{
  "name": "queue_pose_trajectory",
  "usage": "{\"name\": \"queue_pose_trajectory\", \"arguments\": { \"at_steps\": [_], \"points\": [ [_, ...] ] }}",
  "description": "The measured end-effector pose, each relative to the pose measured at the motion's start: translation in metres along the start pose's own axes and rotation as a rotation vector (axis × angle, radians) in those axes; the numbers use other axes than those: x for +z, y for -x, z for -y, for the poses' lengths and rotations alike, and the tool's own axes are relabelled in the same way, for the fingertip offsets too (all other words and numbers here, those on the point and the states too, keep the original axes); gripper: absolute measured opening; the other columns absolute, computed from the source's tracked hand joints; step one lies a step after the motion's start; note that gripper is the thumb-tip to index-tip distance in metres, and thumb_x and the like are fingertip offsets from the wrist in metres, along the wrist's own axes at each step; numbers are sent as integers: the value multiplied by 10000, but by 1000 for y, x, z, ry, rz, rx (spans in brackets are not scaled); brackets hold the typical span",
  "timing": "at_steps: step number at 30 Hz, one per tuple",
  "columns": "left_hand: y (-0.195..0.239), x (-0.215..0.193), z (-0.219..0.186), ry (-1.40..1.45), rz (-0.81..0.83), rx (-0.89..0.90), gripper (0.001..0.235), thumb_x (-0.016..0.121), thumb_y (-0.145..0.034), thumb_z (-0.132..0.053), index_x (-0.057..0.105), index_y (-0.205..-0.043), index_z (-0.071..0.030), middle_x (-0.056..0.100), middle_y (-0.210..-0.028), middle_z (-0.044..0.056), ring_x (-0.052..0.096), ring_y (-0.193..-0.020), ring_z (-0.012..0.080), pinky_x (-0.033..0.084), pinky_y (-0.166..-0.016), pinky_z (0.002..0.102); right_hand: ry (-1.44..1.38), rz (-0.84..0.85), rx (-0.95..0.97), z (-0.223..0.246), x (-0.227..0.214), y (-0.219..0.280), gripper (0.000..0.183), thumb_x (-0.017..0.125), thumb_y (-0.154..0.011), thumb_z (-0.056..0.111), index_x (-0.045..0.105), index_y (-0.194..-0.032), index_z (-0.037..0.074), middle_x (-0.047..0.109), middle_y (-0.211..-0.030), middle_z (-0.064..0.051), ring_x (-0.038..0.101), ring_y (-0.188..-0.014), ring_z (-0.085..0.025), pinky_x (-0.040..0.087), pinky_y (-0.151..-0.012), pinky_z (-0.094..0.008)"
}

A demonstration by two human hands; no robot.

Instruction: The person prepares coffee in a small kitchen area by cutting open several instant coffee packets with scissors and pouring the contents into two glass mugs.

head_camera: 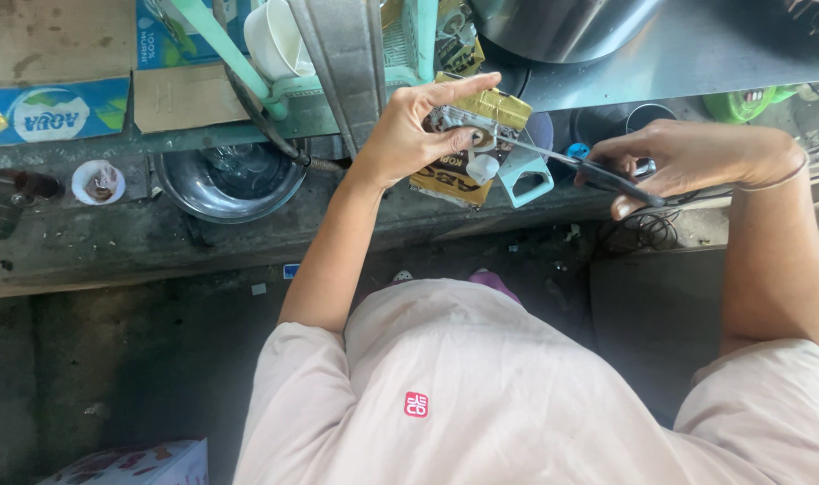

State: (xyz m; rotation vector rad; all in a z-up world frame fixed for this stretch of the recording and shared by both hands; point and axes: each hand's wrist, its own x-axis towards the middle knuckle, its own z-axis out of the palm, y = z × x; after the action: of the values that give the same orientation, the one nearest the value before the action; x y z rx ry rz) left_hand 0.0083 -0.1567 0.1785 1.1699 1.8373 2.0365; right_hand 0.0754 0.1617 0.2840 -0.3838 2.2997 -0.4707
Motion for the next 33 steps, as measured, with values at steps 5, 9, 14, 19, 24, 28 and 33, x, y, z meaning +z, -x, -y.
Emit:
{"name": "queue_pose_trajectory", "arguments": {
  "at_steps": [5, 9, 14, 19, 24, 28, 33],
  "points": [
    [-1, 4, 2, 19, 21, 5, 580, 798, -883, 80, 643, -1415, -92, 649, -1468, 59, 650, -1337, 169, 517, -1194, 336, 11, -19, -31, -6, 3, -5, 784, 863, -613, 564, 710, -1290, 199, 716, -746, -84, 679, -639, -206, 528, -593, -366],
    [0, 3, 6, 73, 23, 15, 624, 785, -867, 107, 616, -1434, -91, 629, -1482, 58, 629, -1357, 172, 495, -1211, 338, -62, -28, 6, -7, 1, -6, 755, 865, -628, 531, 726, -1281, 177, 745, -723, -66, 680, -598, -182, 521, -569, -347],
    [-1, 16, 8, 53, 76, -30, 654, 784, -858, 96, 613, -1451, -120, 687, -1428, 30, 683, -1255, 150, 508, -1151, 337, 30, 4, -114, 5, 1, -11, 727, 895, -642, 512, 719, -1236, 132, 663, -657, -88, 582, -595, -172, 467, -544, -331],
    [0, 13, 5, 132, 77, -39, 651, 792, -851, 103, 616, -1439, -115, 663, -1446, 18, 652, -1307, 152, 501, -1201, 341, -114, -23, -158, 1, 1, -15, 626, 833, -628, 473, 757, -1137, 116, 710, -699, -4, 617, -600, -123, 509, -575, -301],
    [-6, 22, 13, 228, 98, 19, 659, 857, -832, 59, 623, -1423, -116, 629, -1471, 40, 630, -1346, 168, 508, -1220, 359, -102, 22, -184, -10, 6, -28, 688, 869, -626, 510, 735, -1168, 108, 666, -686, -33, 608, -641, -140, 481, -566, -331],
    [-7, 20, 17, 382, 132, -118, 758, 899, -798, -3, 567, -1474, -98, 653, -1422, 64, 635, -1321, 165, 526, -1189, 356, -176, 17, -157, -22, 5, -32, 711, 854, -587, 519, 776, -1142, 83, 631, -678, -82, 585, -645, -188, 447, -561, -351],
    [-7, 28, 22, 492, 205, -142, 787, 907, -779, -18, 560, -1484, -68, 655, -1439, 74, 640, -1308, 162, 513, -1198, 338, -115, 52, -281, -48, 10, -56, 734, 885, -605, 487, 725, -1150, 21, 723, -793, -47, 668, -735, -169, 541, -621, -312]
  ]
}}
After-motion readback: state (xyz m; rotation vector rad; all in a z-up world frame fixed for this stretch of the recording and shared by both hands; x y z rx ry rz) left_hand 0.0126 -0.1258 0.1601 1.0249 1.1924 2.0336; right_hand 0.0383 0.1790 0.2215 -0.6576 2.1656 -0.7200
